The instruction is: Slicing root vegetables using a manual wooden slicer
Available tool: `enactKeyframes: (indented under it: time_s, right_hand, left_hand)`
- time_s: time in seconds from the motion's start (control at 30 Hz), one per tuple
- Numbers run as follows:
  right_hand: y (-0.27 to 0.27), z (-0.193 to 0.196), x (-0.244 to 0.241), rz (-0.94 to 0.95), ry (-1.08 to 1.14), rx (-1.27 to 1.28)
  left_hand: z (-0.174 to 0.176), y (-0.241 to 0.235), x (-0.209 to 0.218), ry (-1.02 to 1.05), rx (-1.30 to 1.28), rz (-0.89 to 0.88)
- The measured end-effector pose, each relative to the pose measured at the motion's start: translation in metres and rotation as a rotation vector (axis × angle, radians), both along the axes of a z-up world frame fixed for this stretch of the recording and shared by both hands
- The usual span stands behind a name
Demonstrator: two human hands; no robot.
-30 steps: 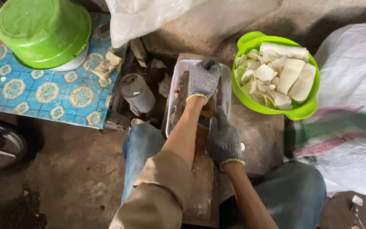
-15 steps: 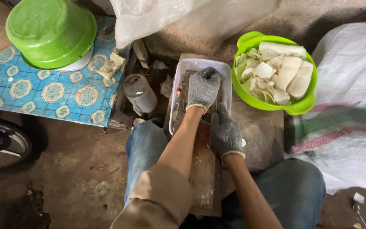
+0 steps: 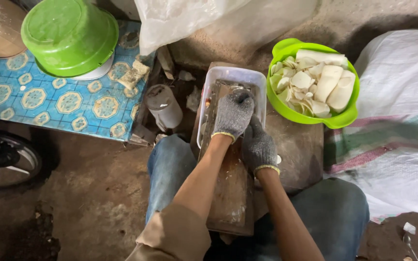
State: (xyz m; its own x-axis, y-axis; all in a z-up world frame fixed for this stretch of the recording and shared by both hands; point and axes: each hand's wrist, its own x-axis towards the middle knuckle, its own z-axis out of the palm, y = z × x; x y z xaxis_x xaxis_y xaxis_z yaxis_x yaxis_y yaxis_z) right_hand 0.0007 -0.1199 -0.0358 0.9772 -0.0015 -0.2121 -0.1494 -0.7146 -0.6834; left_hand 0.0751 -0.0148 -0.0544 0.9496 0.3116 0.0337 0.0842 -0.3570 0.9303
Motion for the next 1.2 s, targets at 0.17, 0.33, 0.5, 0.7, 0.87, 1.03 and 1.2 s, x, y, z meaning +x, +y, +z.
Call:
enactKeyframes:
  time_s: [0.17,0.33,0.5,0.7,0.87,1.03,1.2]
  right_hand:
    - [0.003,0.004,-0.003,-0.047,0.048,0.008]
    - [0.002,0.01,-0.011,-0.019,0.0,0.069]
    - [-0.005,-0.024,0.004,0.036,-0.047,0.026]
    - [0.002,0.014,0.005,0.168,-0.077,-0.183]
    - [0.002,0.008,0.016,0.174,-0.058,-0.245]
    - [-0.002,0.001,0.023,0.159,-0.013,-0.28]
    - [0.003,0.015,0.016,0.168,0.039,-0.283]
  left_hand:
    - [0.006,-0.001,-0.016,0.058,-0.002,-0.016]
    - [0.014,-0.001,-0.028,0.053,-0.013,-0.008]
    - [0.031,-0.003,-0.05,0.033,-0.03,-0.05]
    - [0.061,0.005,-0.087,0.031,-0.026,-0.108]
    - [0.069,0.011,-0.1,0.025,-0.039,-0.153]
    - [0.065,0.012,-0.101,0.015,-0.055,-0.163]
    - [0.058,0.015,-0.098,-0.048,-0.083,-0.16]
